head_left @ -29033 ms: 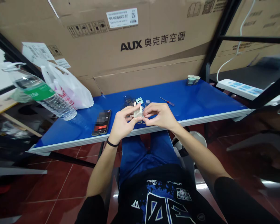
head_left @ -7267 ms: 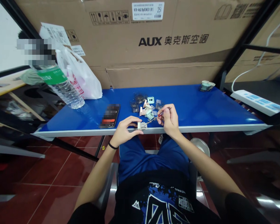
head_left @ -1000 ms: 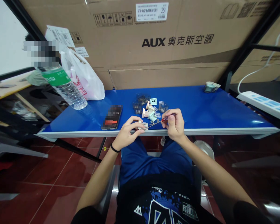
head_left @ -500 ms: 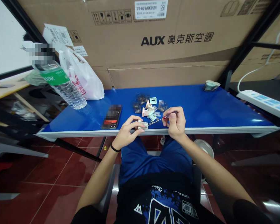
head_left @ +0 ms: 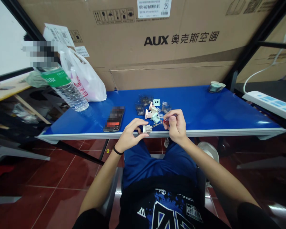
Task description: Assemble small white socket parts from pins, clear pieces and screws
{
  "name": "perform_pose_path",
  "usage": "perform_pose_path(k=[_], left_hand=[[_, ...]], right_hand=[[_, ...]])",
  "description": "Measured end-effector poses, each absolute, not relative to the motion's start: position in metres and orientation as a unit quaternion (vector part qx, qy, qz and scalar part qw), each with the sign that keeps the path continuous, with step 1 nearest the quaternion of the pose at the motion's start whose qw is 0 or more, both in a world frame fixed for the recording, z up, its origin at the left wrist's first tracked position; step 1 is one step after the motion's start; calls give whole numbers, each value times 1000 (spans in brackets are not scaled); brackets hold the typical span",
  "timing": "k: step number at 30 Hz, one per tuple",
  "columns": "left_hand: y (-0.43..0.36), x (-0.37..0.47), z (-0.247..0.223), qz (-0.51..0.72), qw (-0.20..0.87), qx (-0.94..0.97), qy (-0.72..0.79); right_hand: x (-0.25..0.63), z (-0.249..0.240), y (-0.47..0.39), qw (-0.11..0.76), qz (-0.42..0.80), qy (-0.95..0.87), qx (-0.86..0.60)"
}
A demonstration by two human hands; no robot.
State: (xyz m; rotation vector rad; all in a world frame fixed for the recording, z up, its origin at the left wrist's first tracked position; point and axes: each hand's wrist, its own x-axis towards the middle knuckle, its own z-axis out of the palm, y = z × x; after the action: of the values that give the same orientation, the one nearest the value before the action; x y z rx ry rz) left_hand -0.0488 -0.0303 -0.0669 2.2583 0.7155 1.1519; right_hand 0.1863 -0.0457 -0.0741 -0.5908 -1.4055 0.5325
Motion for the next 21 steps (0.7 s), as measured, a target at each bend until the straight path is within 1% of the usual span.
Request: perform_pose_path(k=[8,16,18,21], left_hand=[[-30,-49,-67,421,251,829,267],[-31,-48,-67,422,245,833,262],[-31,-48,-66,419,243,835,261],[-32,-48,-65,419,239,836,260]], right_hand=[[187,-75,-46,685,240,-635,-264],[191,-76,-46,654,211,-662,-298],[192,-71,-49,630,188,-686,-312],[191,-58,-54,592,117,-729,-323]])
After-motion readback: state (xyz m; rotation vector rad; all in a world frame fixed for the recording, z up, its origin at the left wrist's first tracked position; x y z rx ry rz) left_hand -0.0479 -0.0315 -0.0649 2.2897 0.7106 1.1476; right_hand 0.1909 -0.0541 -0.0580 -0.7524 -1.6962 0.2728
